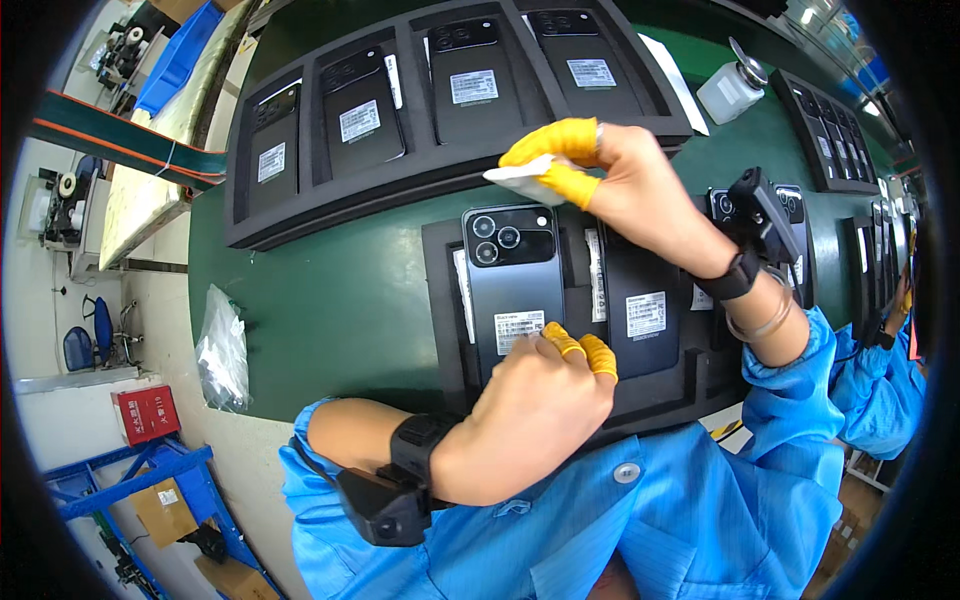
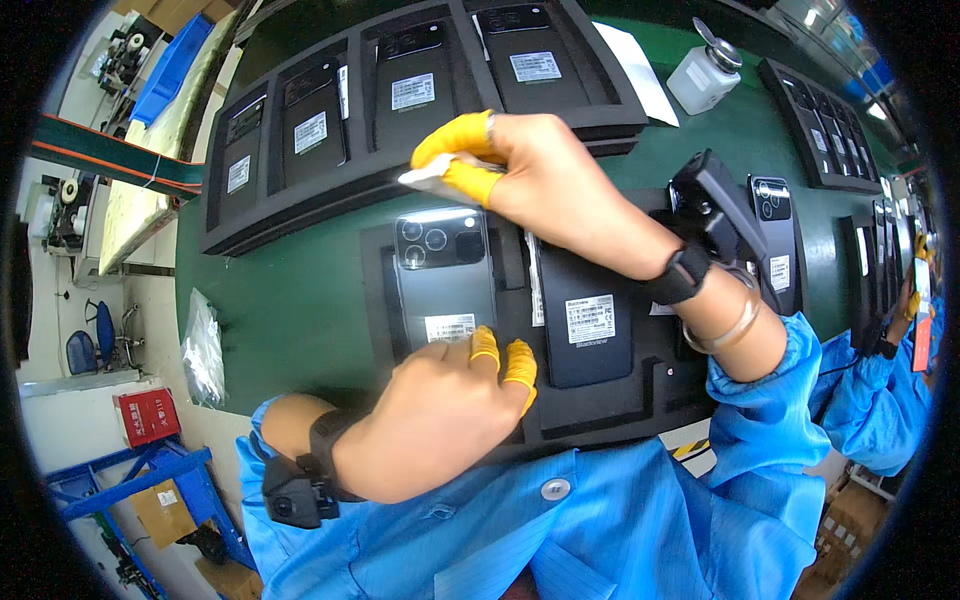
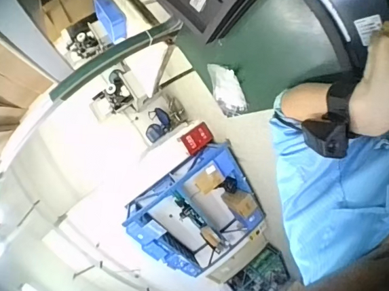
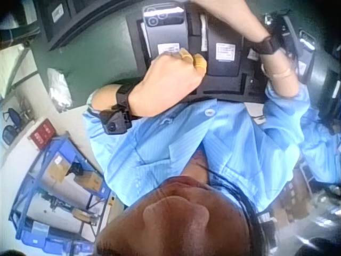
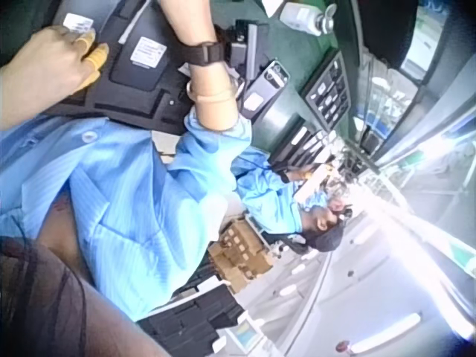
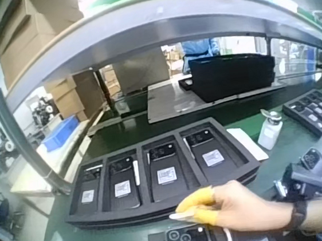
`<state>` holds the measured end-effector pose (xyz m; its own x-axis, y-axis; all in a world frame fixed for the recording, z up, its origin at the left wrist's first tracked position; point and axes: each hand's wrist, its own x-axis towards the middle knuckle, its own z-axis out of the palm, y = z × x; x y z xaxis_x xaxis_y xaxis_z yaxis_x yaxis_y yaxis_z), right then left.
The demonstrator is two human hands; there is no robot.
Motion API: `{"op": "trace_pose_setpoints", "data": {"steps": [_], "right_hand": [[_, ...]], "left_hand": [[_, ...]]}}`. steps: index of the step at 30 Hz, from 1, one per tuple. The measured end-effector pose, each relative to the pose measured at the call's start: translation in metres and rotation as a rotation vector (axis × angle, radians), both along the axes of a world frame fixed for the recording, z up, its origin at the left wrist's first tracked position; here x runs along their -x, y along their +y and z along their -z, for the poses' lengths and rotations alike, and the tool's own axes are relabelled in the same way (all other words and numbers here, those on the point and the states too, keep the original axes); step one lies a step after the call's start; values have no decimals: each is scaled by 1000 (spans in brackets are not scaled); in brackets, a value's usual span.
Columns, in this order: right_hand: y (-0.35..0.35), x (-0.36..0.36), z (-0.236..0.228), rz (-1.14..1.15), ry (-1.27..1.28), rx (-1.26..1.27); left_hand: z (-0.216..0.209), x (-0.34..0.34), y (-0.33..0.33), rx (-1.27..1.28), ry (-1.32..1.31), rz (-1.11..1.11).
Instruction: Cleaning the back panels and camera modules of smartphones on a production line using a cloth.
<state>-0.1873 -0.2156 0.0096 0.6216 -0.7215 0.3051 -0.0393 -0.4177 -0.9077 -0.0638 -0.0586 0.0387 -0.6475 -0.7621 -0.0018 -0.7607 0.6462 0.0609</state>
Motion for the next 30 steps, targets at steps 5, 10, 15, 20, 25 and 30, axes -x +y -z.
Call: {"op": "trace_pose_setpoints", "data": {"steps": [5,10,15,20,25,30], "right_hand": [[0,-20,17,-218,125,736],[7,4,15,-342,282,905],[7,18,9,-238,386,865],[6,-14,24,-202,225,861],[24,-3,22,-414,246,978],[19,-9,19,-385,309,969]], "left_hand": [[7,8,8,58,-52,5],[8,1,14,2,-89,64],[7,1,12,-44,-70,61],[8,0,9,-46,-12,82],[10,1,10,-30,18,52],[8,2,10,-5,-43,80]]}}
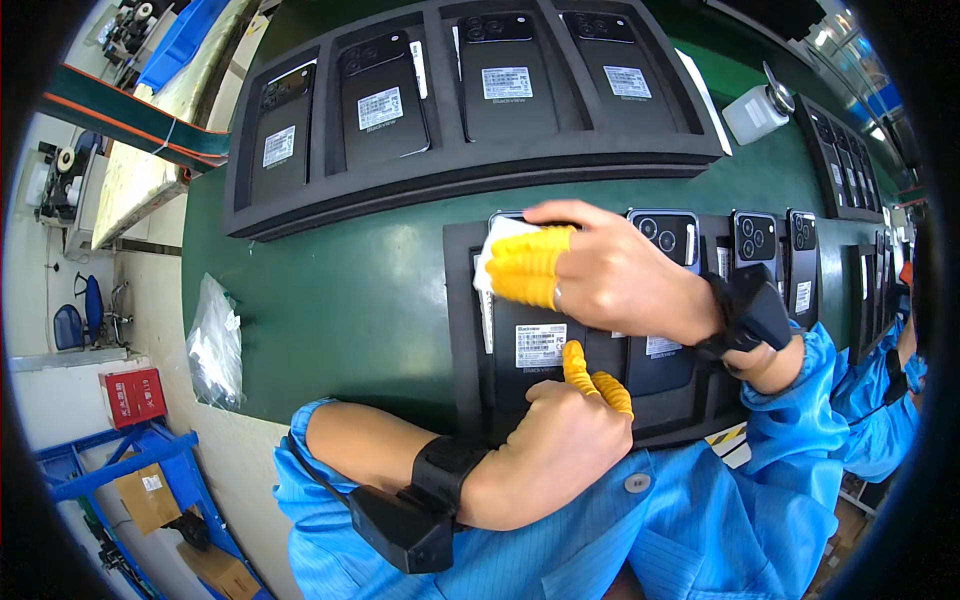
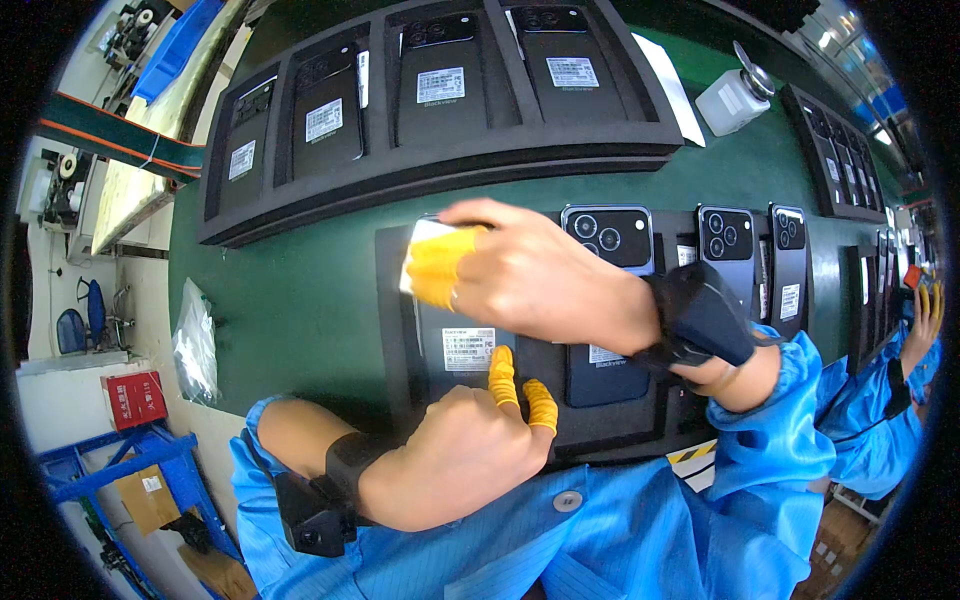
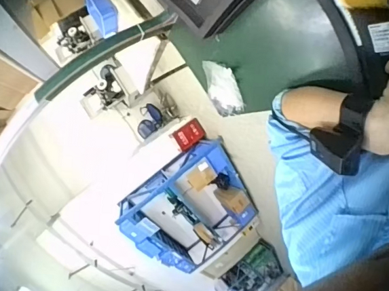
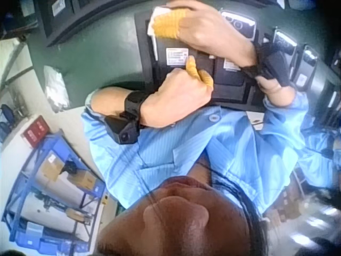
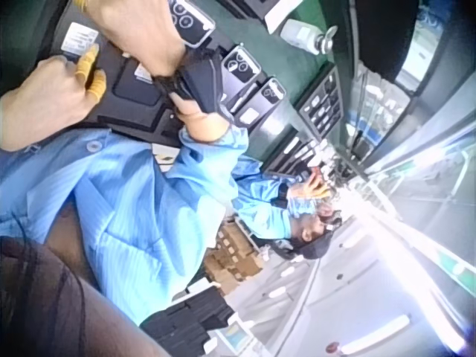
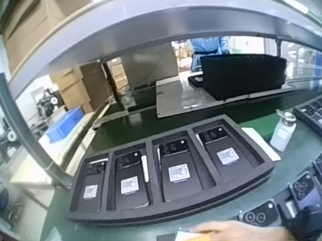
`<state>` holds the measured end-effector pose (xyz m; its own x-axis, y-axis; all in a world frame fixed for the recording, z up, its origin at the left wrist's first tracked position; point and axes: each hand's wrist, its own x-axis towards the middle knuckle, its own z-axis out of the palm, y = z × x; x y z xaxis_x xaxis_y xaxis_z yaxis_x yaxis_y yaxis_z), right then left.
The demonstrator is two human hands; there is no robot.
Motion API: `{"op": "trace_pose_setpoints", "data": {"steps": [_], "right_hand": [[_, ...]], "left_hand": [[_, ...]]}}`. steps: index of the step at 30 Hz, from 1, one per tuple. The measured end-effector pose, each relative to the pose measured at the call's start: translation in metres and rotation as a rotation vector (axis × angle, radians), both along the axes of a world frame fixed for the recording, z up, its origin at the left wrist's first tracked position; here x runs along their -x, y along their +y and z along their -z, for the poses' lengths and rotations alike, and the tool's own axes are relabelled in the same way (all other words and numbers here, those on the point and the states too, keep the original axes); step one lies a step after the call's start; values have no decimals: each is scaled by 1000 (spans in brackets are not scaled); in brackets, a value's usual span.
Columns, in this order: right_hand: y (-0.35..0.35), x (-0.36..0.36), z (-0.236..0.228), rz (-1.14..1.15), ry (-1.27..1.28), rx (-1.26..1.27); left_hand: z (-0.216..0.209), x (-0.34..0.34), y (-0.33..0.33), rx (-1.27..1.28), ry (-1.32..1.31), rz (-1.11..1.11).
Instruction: Cleaning the back panels and camera modules of smartphones on a production line using a cloth.
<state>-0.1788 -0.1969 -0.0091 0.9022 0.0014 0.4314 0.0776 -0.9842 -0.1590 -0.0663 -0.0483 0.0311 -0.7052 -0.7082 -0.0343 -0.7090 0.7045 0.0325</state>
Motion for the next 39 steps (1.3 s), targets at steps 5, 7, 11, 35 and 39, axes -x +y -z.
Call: {"op": "trace_pose_setpoints", "data": {"steps": [5,7,11,35,39], "right_hand": [[-7,-16,8,61,-150,-8],[-5,-8,4,-44,-119,-2],[-23,15,-4,-108,-1,-62],[-8,7,4,98,-179,-89],[-6,23,7,76,-102,-143]], "left_hand": [[2,-2,1,-19,11,-16],[2,-2,1,-12,24,-15],[2,-2,0,-76,6,-7],[1,0,-3,-7,5,1],[4,-1,-3,-12,33,-31]]}}
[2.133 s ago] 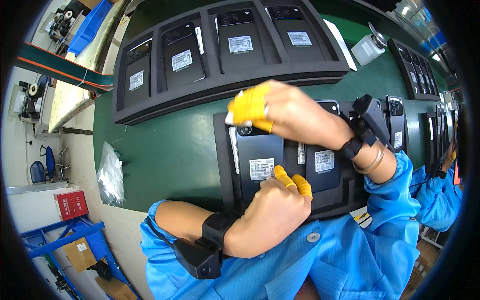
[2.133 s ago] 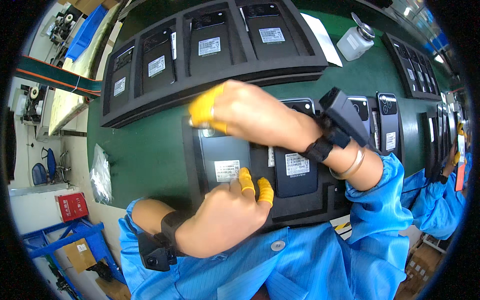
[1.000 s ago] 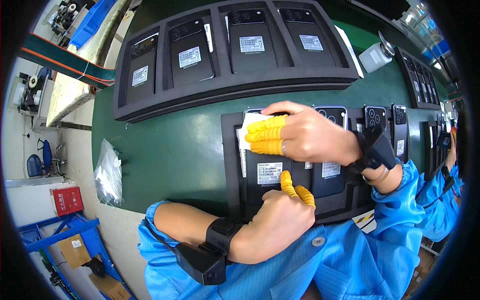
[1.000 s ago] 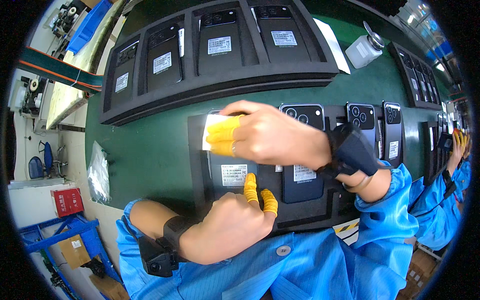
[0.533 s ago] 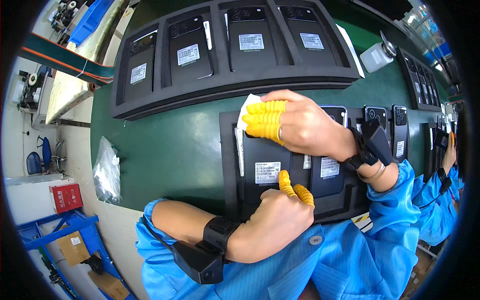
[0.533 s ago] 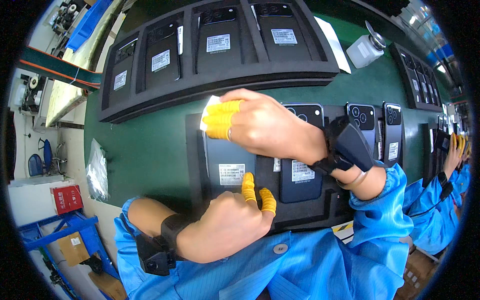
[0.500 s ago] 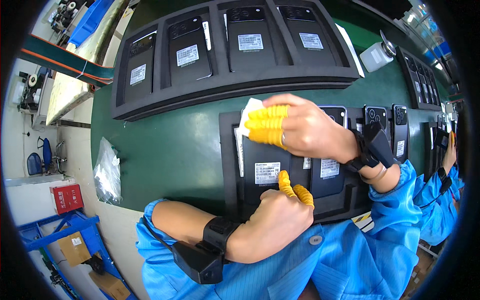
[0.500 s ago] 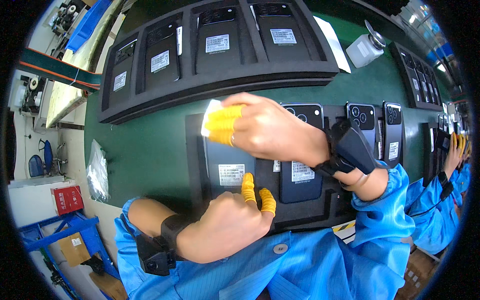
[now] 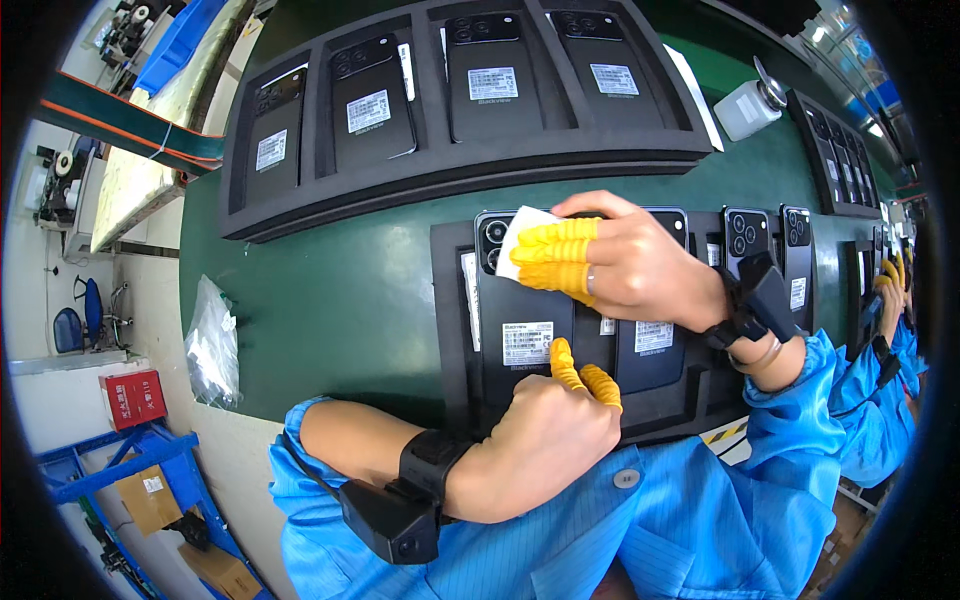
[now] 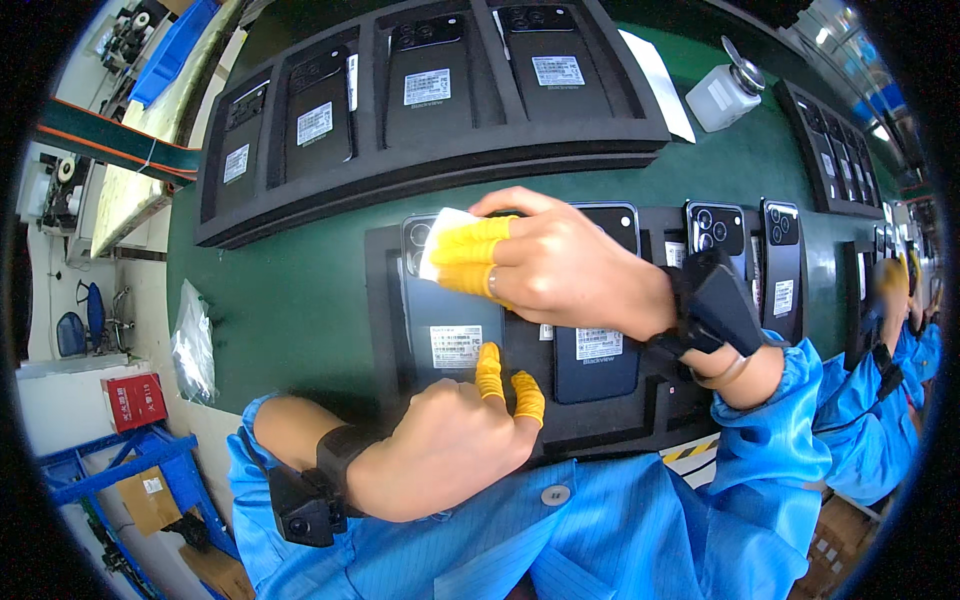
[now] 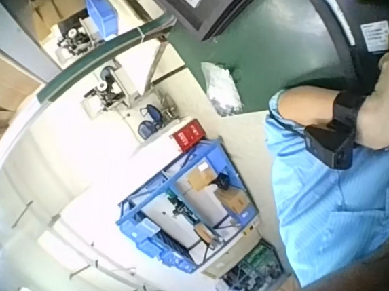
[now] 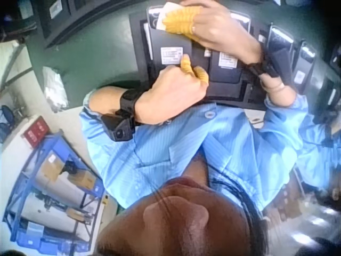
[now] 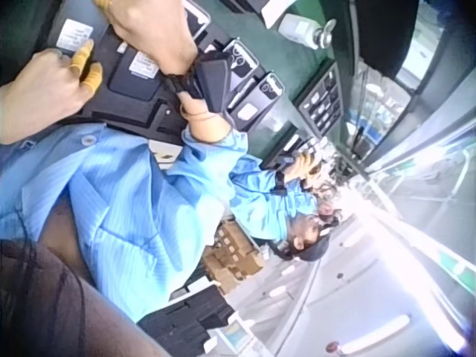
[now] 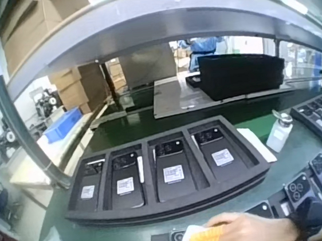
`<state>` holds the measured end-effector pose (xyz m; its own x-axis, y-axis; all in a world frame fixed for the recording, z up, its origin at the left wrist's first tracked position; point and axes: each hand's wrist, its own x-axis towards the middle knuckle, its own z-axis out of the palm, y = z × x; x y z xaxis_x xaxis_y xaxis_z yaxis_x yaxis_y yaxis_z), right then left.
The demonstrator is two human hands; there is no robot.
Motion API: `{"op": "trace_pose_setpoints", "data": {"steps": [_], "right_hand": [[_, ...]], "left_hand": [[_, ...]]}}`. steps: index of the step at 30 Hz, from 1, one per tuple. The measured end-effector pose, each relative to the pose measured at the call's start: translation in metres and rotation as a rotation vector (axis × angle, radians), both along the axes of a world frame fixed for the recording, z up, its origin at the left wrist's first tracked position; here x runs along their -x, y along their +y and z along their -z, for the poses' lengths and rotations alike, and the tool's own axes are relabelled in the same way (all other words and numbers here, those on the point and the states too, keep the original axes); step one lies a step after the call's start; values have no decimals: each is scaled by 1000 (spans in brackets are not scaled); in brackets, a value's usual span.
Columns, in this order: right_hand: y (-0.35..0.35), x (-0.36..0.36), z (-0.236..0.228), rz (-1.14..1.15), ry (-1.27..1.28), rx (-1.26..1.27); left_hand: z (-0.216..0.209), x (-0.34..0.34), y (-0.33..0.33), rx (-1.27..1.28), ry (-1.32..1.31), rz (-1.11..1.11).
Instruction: Cleaning the back panels and camera modules of smartphones on a production line using a cloth.
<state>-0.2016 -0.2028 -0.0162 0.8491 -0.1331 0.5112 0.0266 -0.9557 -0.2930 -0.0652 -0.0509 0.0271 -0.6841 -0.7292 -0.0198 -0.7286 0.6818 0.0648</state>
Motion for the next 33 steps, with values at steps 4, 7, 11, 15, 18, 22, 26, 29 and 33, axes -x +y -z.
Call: {"op": "trace_pose_setpoints", "data": {"steps": [4,7,11,15,18,22,26,29,33], "right_hand": [[-6,16,-6,92,124,85],[-2,-1,-7,159,36,78],[0,-10,-14,146,20,48],[5,7,-5,142,34,69],[18,19,-12,127,97,84],[19,17,-12,97,82,157],[22,-3,-2,82,3,140],[19,9,-3,76,42,125],[7,38,-8,88,166,57]], "left_hand": [[-2,1,3,3,-9,-19],[-3,2,0,-31,-30,25],[-3,0,-2,11,-21,32],[-2,-1,-1,-2,7,17],[-4,-1,-2,8,4,17],[-6,2,-2,12,-24,19],[-6,1,-5,17,-4,26],[-7,-1,-5,-7,7,28],[-8,-1,-3,-42,-15,5]]}}
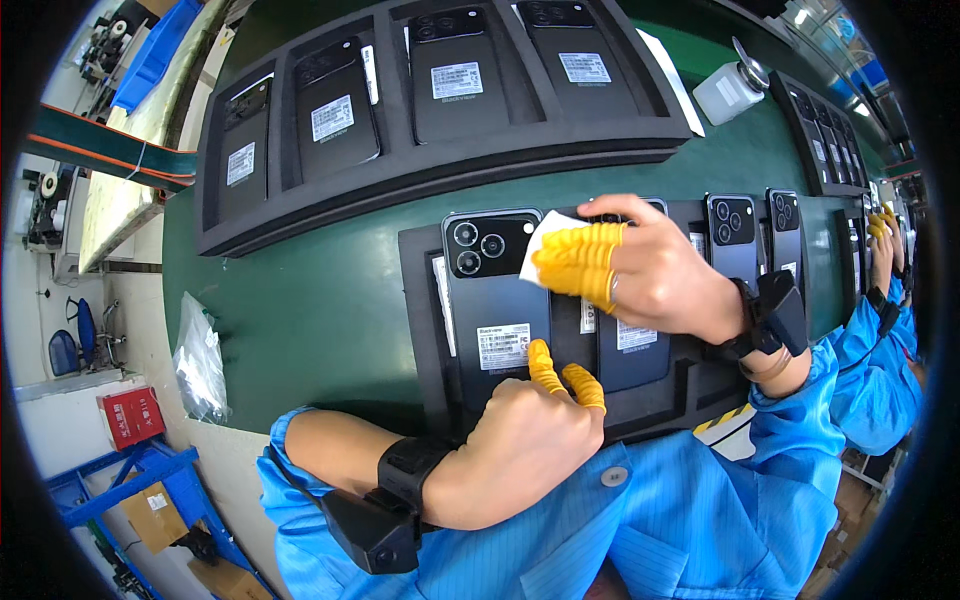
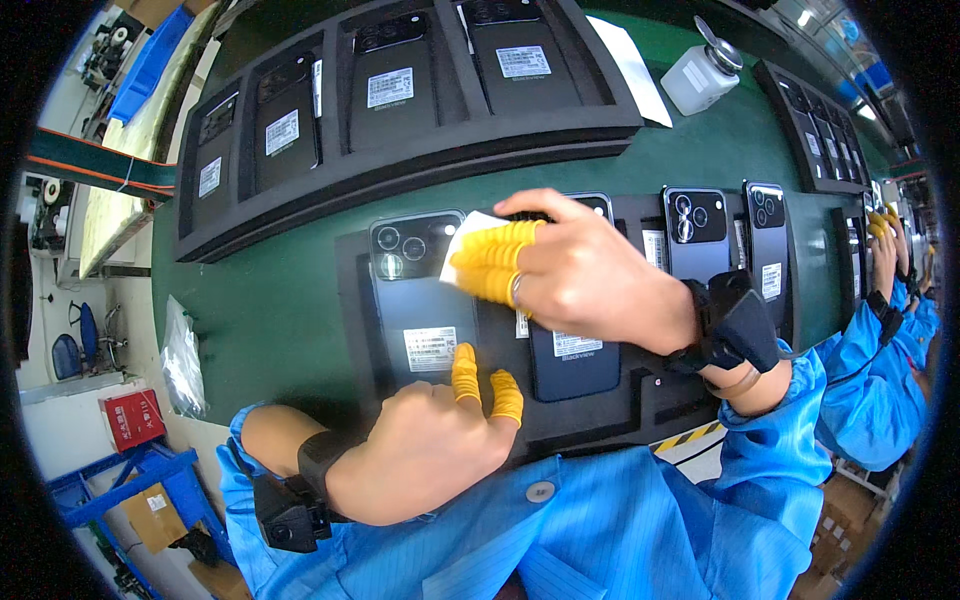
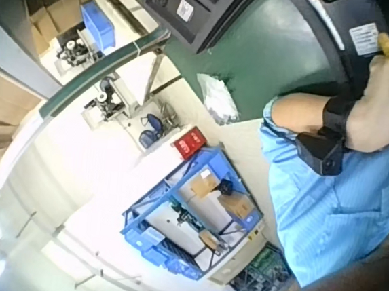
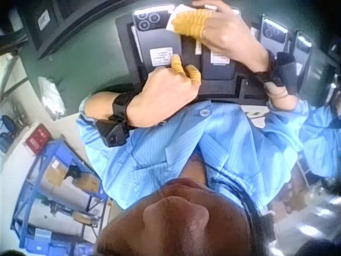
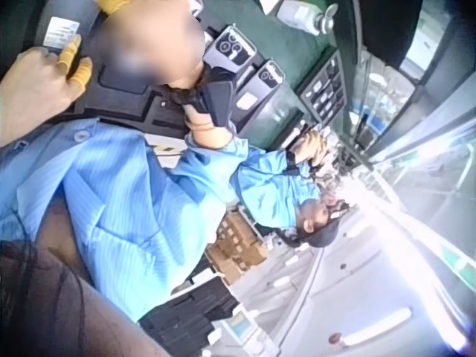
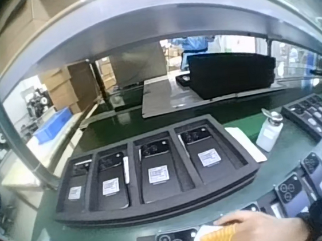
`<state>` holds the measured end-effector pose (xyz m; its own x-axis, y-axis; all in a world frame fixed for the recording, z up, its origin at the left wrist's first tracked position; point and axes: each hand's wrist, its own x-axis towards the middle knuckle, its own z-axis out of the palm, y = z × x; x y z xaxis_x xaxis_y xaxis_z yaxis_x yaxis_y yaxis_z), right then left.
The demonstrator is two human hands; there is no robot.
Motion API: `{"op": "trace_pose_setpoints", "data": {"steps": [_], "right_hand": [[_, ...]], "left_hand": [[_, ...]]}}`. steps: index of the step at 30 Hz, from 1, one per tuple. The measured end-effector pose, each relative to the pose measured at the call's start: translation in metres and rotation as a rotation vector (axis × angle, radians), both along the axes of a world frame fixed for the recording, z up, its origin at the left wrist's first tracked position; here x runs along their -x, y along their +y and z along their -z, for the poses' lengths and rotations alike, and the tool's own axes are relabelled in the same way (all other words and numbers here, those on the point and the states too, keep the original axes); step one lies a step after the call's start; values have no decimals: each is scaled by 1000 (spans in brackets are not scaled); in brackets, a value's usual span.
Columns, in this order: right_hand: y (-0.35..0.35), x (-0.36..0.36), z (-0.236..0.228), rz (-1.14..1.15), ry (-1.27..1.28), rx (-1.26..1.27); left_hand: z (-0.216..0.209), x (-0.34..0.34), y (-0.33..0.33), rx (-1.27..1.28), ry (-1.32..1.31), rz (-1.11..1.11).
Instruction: Cleaning the back panels and camera modules of smartphones on a production line using a cloth.
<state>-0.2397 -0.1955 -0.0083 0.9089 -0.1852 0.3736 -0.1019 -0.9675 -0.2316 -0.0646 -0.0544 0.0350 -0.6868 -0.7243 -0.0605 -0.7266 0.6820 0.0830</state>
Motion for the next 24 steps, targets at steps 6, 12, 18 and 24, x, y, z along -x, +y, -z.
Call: {"op": "trace_pose_setpoints", "data": {"steps": [6,12,18,24], "right_hand": [[-7,-20,6,98,-200,0],[0,-20,6,75,-130,7],[27,-22,4,48,-152,122],[19,-36,6,-66,-173,-24]], "left_hand": [[0,1,-1,16,4,14],[1,-1,-2,15,3,17],[1,1,0,13,19,4],[-2,0,-3,12,1,15]]}}
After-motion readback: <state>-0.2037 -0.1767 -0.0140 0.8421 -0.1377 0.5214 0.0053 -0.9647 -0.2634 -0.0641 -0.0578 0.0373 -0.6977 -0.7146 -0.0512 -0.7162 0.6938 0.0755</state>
